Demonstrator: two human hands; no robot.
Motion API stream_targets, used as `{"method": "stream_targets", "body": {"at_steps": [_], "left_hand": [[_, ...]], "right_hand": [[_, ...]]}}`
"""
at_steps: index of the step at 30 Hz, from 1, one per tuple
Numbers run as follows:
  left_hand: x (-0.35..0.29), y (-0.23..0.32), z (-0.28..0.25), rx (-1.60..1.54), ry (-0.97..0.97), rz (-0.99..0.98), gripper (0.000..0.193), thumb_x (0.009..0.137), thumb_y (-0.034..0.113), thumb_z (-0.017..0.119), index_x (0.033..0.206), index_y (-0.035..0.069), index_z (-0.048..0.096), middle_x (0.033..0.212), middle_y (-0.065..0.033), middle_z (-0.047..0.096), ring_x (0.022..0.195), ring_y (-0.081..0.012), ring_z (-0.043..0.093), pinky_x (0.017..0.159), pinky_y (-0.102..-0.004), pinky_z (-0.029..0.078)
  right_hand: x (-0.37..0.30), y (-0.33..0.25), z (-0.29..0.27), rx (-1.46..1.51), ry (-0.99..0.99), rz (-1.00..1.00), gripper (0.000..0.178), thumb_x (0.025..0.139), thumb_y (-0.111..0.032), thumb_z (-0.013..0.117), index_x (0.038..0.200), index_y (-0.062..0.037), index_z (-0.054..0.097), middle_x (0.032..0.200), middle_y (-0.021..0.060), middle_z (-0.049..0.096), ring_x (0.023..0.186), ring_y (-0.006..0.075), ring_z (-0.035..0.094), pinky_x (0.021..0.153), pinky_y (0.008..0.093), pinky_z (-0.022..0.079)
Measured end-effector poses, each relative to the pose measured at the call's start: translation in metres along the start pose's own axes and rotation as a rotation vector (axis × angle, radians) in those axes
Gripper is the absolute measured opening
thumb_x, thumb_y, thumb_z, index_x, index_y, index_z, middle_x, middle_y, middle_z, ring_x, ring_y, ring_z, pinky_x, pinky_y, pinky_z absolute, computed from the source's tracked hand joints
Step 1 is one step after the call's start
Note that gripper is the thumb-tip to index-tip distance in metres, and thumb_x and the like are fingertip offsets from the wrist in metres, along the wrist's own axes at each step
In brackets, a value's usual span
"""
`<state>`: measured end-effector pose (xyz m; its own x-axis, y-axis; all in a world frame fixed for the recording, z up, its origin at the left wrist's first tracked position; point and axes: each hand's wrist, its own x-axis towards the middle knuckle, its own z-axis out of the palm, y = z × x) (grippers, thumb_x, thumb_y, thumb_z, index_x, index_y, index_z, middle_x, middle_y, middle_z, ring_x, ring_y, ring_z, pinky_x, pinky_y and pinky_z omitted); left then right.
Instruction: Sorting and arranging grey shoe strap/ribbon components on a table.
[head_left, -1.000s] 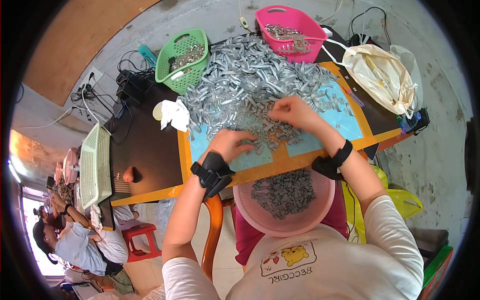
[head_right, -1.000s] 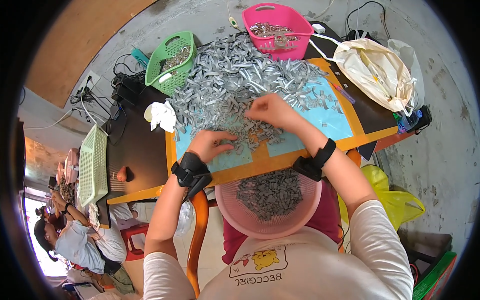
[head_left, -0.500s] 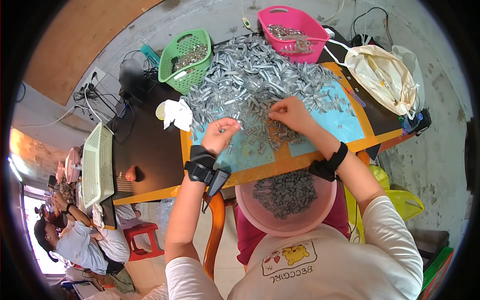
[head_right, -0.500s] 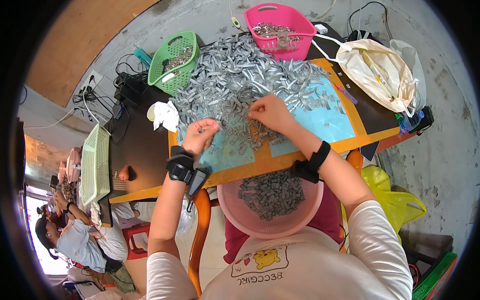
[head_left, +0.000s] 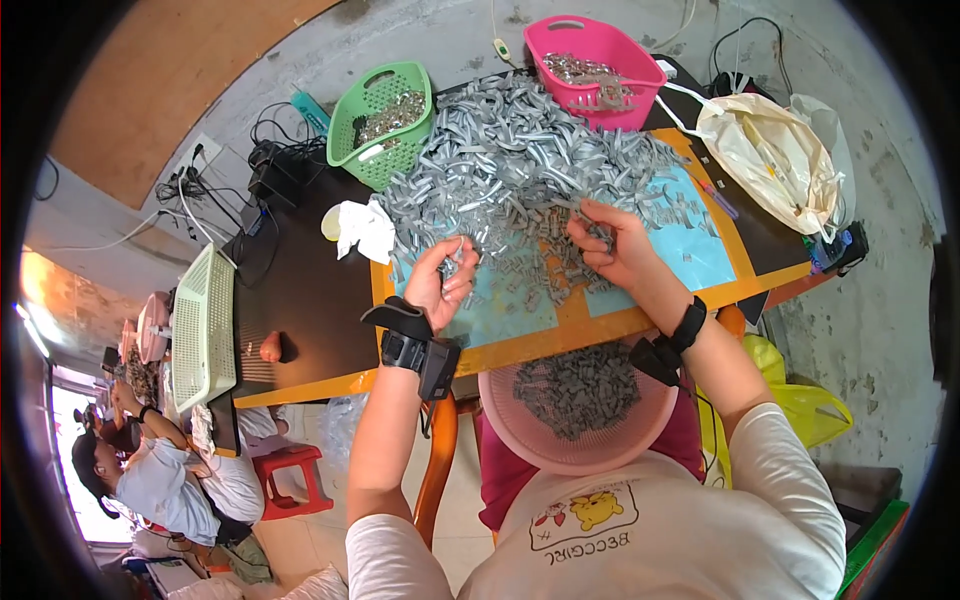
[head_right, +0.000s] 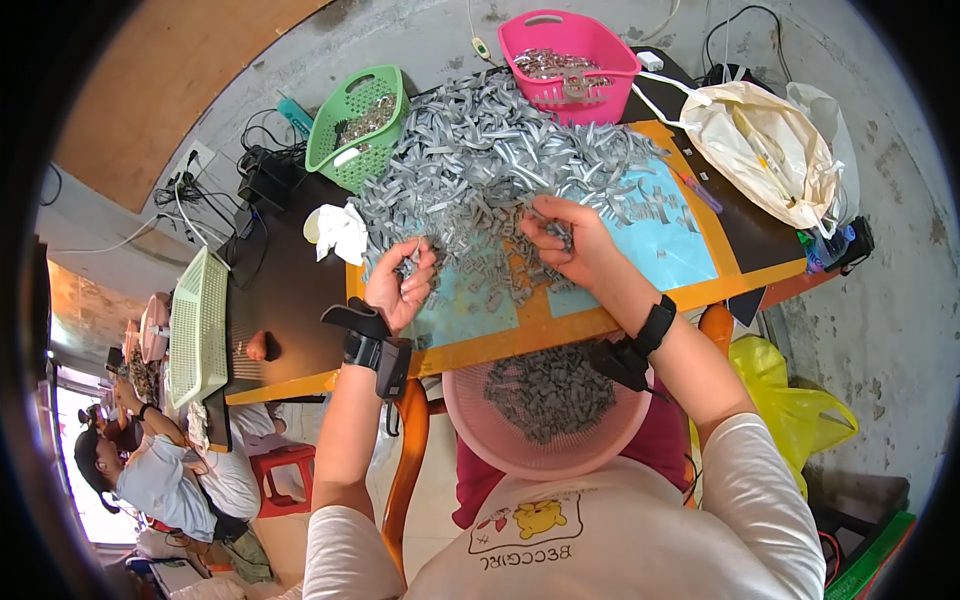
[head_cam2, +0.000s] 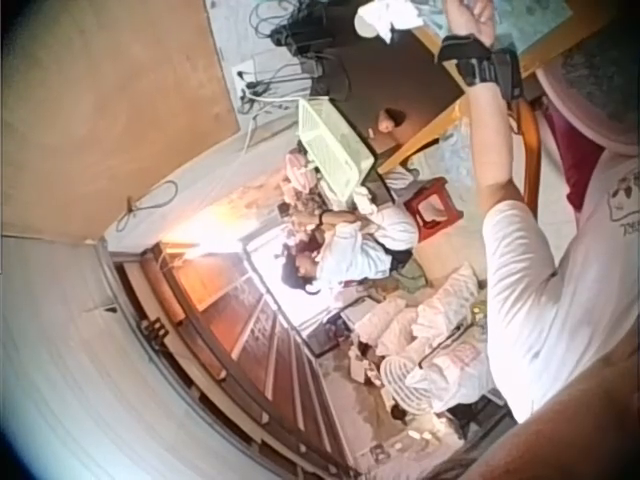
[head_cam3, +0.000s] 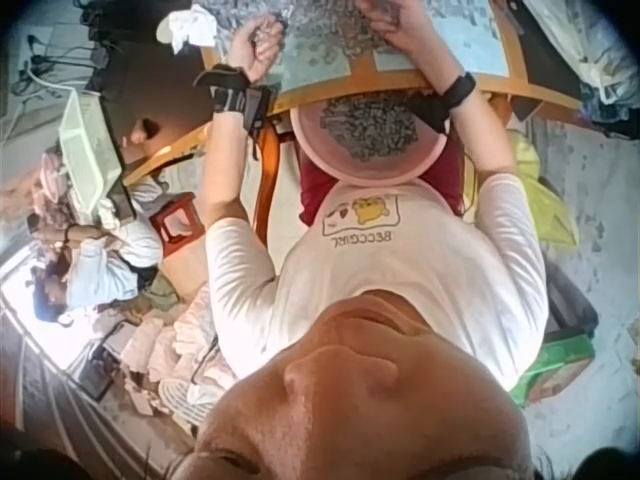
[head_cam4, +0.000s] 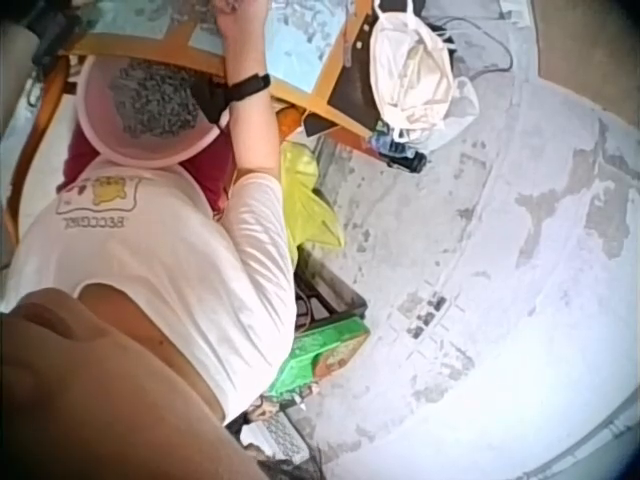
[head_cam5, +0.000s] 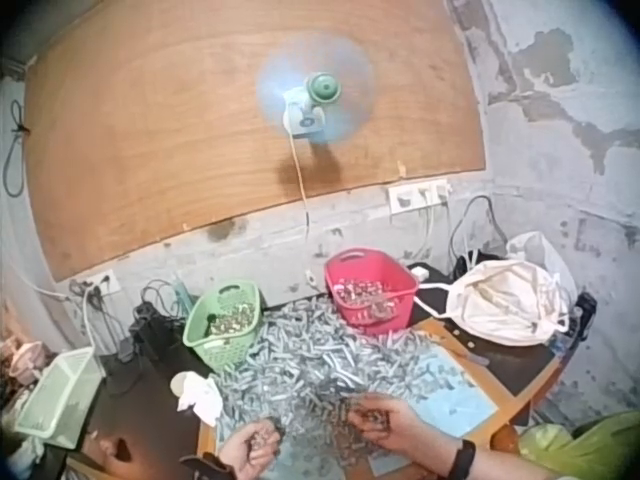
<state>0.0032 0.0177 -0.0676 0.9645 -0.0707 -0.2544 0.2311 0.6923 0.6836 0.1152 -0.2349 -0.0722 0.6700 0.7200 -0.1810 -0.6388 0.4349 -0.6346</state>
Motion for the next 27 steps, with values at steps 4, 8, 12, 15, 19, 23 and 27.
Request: {"method": "stream_targets", "body": {"at_steps": [4,8,12,15,19,23,27], "left_hand": [[0.001,0.006,-0.001,0.128,0.013,0.111,0.022,0.088,0.014,0.048,0.097,-0.003,0.057,0.076,-0.0046,0.05,0.046,-0.0055,0.035,0.037,-0.0182,0.026],[0.013,0.014,0.004,0.337,0.096,-0.033,0.02,0.089,0.018,0.052,0.094,0.0,0.06,0.058,0.0039,0.039,0.042,-0.0064,0.031,0.038,-0.0188,0.025],[0.033,-0.006,0.006,1.599,0.277,0.485,0.024,0.081,0.028,0.067,0.079,0.003,0.064,0.051,-0.0032,0.052,0.047,-0.0143,0.051,0.046,-0.028,0.04],[0.033,-0.015,0.025,1.856,0.343,0.435,0.025,0.075,0.028,0.072,0.076,0.004,0.064,0.061,-0.0107,0.061,0.055,-0.0237,0.059,0.054,-0.0345,0.045],[0.034,-0.016,0.022,1.938,0.365,0.412,0.023,0.075,0.025,0.071,0.075,0.004,0.063,0.061,-0.0115,0.06,0.058,-0.0269,0.06,0.057,-0.0352,0.046],[0.035,-0.013,0.01,1.849,0.348,0.369,0.023,0.076,0.025,0.071,0.077,0.004,0.063,0.059,-0.0118,0.059,0.057,-0.0269,0.059,0.056,-0.0355,0.045],[0.031,-0.006,0.006,1.49,0.287,0.396,0.026,0.085,0.027,0.063,0.079,0.001,0.061,0.058,-0.0065,0.057,0.051,-0.0201,0.054,0.05,-0.0312,0.042]], "right_hand": [[-0.005,-0.003,0.004,0.098,-0.084,-0.012,0.03,0.09,-0.031,0.045,0.085,-0.0026,0.054,0.079,0.0104,0.054,0.05,0.0098,0.034,0.039,0.0188,0.023],[-0.006,-0.006,0.009,0.016,0.013,0.005,0.039,0.09,-0.04,0.042,0.077,-0.0046,0.051,0.07,0.0054,0.045,0.051,0.0095,0.03,0.038,0.0195,0.021],[0.002,0.006,0.014,-0.639,-0.09,0.003,0.037,0.084,-0.041,0.055,0.071,-0.0055,0.057,0.062,0.0025,0.048,0.05,0.0106,0.04,0.038,0.0226,0.027],[-0.009,0.023,0.027,-1.404,-0.108,-0.231,0.026,0.081,-0.036,0.061,0.076,-0.0098,0.062,0.059,0.0025,0.053,0.052,0.0153,0.05,0.043,0.0284,0.036],[-0.013,0.04,0.031,-1.976,-0.32,-0.471,0.01,0.079,-0.026,0.065,0.087,-0.0204,0.066,0.066,0.0073,0.062,0.065,0.0271,0.063,0.06,0.0396,0.047],[-0.013,0.039,0.032,-1.958,-0.359,-0.528,0.01,0.078,-0.024,0.065,0.085,-0.0172,0.065,0.067,0.0075,0.063,0.066,0.0272,0.063,0.06,0.0403,0.048],[-0.012,0.041,0.029,-2.001,-0.383,-0.512,0.015,0.077,-0.026,0.066,0.085,-0.0136,0.062,0.067,0.0067,0.061,0.062,0.0264,0.061,0.057,0.0401,0.047]]}}
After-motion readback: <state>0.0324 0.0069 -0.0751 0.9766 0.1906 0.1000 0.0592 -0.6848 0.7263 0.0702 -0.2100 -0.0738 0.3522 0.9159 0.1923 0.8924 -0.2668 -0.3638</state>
